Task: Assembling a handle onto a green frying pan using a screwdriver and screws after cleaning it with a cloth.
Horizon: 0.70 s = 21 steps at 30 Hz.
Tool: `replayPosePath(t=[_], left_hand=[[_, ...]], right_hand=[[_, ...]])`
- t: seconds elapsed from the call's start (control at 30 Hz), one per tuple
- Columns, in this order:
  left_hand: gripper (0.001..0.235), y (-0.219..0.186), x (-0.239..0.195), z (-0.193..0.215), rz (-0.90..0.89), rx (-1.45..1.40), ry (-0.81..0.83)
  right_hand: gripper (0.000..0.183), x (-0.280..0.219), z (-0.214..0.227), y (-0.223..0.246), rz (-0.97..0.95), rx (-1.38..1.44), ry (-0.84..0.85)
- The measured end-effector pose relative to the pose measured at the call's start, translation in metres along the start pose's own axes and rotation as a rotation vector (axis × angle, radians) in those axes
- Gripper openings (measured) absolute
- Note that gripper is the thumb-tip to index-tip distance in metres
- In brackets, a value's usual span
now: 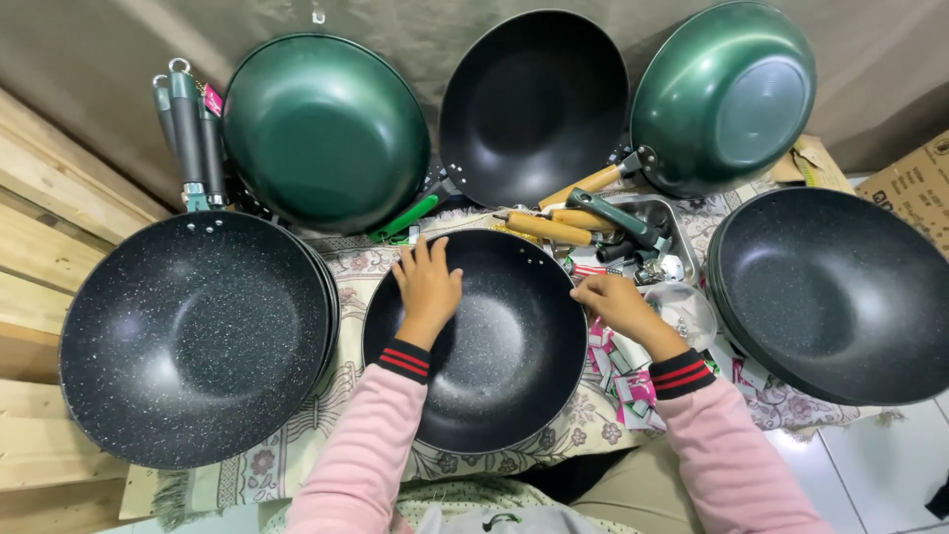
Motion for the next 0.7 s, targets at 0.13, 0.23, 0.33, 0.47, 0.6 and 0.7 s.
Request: replayPosePath(t=[0.13, 0.23, 0.33, 0.47, 0.6, 0.7], left_hand=[[0.065, -0.024, 0.0, -0.006, -0.052, -0.003, 0.057], [0.061, -0.044, -0.003, -0.015, -0.094, -0.052, 0.096], [0.062, -0.06, -0.009, -0.034, -0.196, -0.057, 0.107], [0.047, -0.079, -0.03, -0.055, -0.296, -0.117, 0.16], [0.035, -0.084, -0.044, -0.056, -0.361, -0.14, 0.14], [0.035, -0.084, -0.045, -0.051, -0.402, -0.135, 0.122]], right_hand=[[0.027, -0.006, 0.006, 0.003, 0.021, -0.074, 0.135], [0.023, -0.03, 0.007, 0.022, -0.045, -0.083, 0.338], [0.023, -0.034, -0.009, 0.019, -0.024, -0.181, 0.584], [0.031, -0.028, -0.024, 0.01, 0.064, -0.262, 0.63], [0.034, -0.023, -0.02, 0.015, 0.043, -0.19, 0.45], [0.033, -0.016, -0.025, 0.012, 0.063, -0.181, 0.365]])
Point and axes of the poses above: each hand's wrist, its own x-axis towards the middle knuckle, its own z-axis out of the back of the hand, y = z × x, the point moved 3 cm from there along x, towards the middle knuckle, and after that the axes turned 14 degrees about -x, right-handed, at the moved point
